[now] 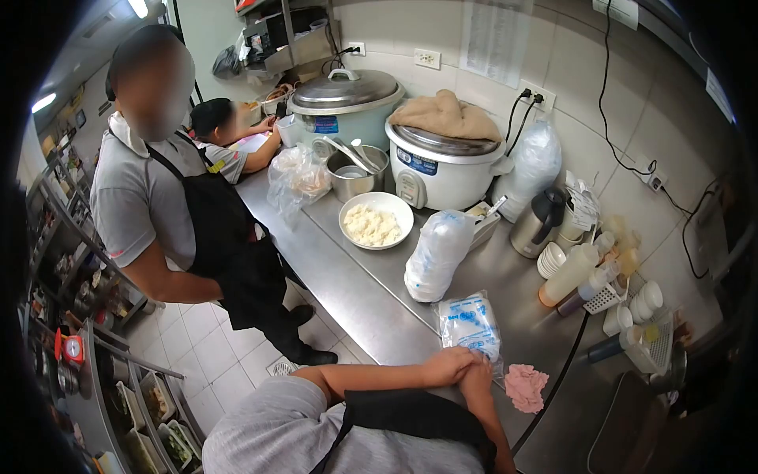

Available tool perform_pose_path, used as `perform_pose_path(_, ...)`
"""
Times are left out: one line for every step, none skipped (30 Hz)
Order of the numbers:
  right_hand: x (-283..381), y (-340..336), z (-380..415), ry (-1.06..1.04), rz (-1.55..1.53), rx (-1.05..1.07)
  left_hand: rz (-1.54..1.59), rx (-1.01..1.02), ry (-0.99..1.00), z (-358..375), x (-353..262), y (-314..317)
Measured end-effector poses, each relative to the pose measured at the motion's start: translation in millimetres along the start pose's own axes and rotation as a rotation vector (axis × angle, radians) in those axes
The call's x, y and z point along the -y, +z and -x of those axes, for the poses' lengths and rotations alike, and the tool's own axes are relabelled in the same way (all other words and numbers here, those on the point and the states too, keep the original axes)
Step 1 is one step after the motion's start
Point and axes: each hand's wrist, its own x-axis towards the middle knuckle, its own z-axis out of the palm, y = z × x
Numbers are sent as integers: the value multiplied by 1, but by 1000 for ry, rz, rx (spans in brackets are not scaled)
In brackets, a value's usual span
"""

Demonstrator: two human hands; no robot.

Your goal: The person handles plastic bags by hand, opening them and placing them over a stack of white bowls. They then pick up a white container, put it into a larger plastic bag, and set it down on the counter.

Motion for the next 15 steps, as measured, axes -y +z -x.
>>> perform_pose_path(1, 0, 1, 16, -5, -12, -11, 14, 11, 0, -1, 0)
perform_pose_path(3, -1, 0, 33, 19, 50, -12, -2, 13, 2, 0, 2)
perform_pose_path(6, -4, -3, 53, 44, 111, -10, -16, 18, 4, 1, 3)
perform_pose_path(7, -6, -4, 74, 68, 171, -8, -30, 24, 6, 2, 3)
perform_pose_path(2, 0, 0, 49, 140, 123, -8, -18, 3, 7, 3, 4)
perform_pose_path(-6, 14, 3, 22, 212, 73, -9, -7, -15, 7, 3, 4)
perform_pose_path(-8, 19, 3, -6, 286, 26, -11, 3, -36, 7, 3, 3)
perform_pose_path(-11, 20, 4, -27, 276, 3, -7, 1, -23, 6, 3, 3)
perform_pose_path(-9, 19, 1, -51, 266, -18, -5, -5, -12, 5, 3, 2)
perform_pose_path(-7, 16, -2, -77, 256, -38, -3, -12, -3, 4, 3, 1)
perform_pose_path(-8, 13, -5, -44, 246, 15, -5, -16, -13, 3, 2, 0)
perform_pose_path(-8, 9, -8, -11, 236, 66, -10, -20, -21, 1, 0, -2)
perform_pose_path(-8, 7, -12, 20, 227, 115, -15, -27, -29, 0, -1, -4)
perform_pose_path(-9, 5, -14, 14, 221, 110, -13, -34, -32, -1, -2, -5)
perform_pose_path(-10, 3, -15, 7, 214, 106, -11, -41, -36, -2, -2, -5)
